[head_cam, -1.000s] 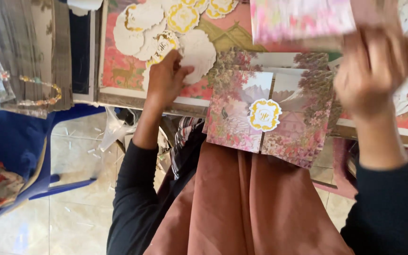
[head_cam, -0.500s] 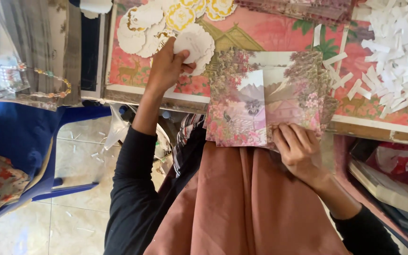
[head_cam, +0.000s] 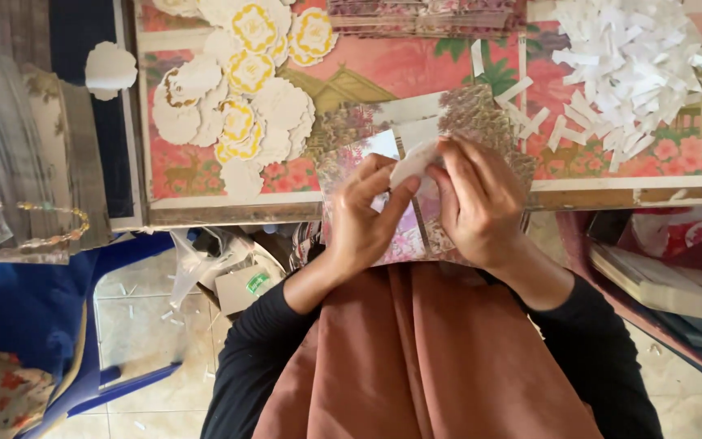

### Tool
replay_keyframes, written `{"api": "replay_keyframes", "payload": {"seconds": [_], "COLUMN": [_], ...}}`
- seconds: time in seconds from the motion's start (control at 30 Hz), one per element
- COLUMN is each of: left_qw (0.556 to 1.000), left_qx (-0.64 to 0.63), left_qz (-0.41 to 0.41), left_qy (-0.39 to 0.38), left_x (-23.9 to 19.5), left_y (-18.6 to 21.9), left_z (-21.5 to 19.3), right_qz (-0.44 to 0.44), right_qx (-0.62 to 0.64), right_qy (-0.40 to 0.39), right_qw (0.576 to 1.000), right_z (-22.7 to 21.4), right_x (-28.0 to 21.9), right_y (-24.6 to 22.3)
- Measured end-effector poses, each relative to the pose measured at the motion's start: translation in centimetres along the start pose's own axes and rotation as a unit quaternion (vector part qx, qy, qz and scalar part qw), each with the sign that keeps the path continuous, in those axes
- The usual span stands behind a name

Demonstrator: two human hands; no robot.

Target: Assembling decorative cards by placing paper emblems on them

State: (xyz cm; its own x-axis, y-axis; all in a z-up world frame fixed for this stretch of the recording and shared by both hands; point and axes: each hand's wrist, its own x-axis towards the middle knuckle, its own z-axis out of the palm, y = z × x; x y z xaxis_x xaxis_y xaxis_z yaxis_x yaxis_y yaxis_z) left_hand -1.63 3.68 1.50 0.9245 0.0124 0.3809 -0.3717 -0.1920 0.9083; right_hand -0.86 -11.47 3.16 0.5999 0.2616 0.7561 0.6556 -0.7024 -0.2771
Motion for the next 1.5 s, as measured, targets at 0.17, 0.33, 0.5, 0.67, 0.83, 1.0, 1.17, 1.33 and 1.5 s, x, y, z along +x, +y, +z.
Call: {"api": "replay_keyframes", "payload": {"seconds": [0.17,0.33,0.5,0.67,0.83,1.0,1.17,1.33,1.5], "left_qw": [0.999,0.999,0.997,0.998,0.987,0.934,0.906,0.942,0.988], "left_qx": [0.018,0.006,-0.070,-0.057,0.084,0.243,0.285,0.255,0.105], "left_qz": [0.043,0.037,-0.017,0.002,0.138,0.255,0.289,0.211,0.113], "left_qy": [0.007,-0.005,-0.003,0.011,0.004,0.065,0.119,0.055,-0.026], "left_x": [-1.1,-1.9,-0.9,0.6,-0.1,-1.0,-0.6,-0.7,0.3], "left_y": [0.4,-1.4,-2.2,-0.9,0.3,-0.3,-0.5,0.8,3.2], "left_z": [2.1,3.9,3.4,2.6,2.2,3.0,3.7,2.5,0.3], "right_qz": [-0.022,-0.005,0.073,0.100,0.125,0.181,0.243,0.224,0.230], "right_qx": [-0.103,-0.170,-0.194,-0.088,0.187,0.307,0.298,0.298,0.325], "right_qy": [-0.026,-0.026,-0.071,-0.059,-0.095,-0.074,-0.009,-0.005,-0.019], "right_qw": [0.994,0.985,0.976,0.989,0.970,0.931,0.923,0.928,0.917], "right_z": [0.4,1.3,-2.0,-3.8,-2.2,-0.6,-0.7,-1.0,-0.5], "right_x": [-0.9,-2.9,-3.2,-1.5,-0.2,-5.7,-3.4,-2.6,-3.8], "right_y": [0.2,1.7,7.8,6.2,1.1,2.5,0.2,-0.6,-0.5]}}
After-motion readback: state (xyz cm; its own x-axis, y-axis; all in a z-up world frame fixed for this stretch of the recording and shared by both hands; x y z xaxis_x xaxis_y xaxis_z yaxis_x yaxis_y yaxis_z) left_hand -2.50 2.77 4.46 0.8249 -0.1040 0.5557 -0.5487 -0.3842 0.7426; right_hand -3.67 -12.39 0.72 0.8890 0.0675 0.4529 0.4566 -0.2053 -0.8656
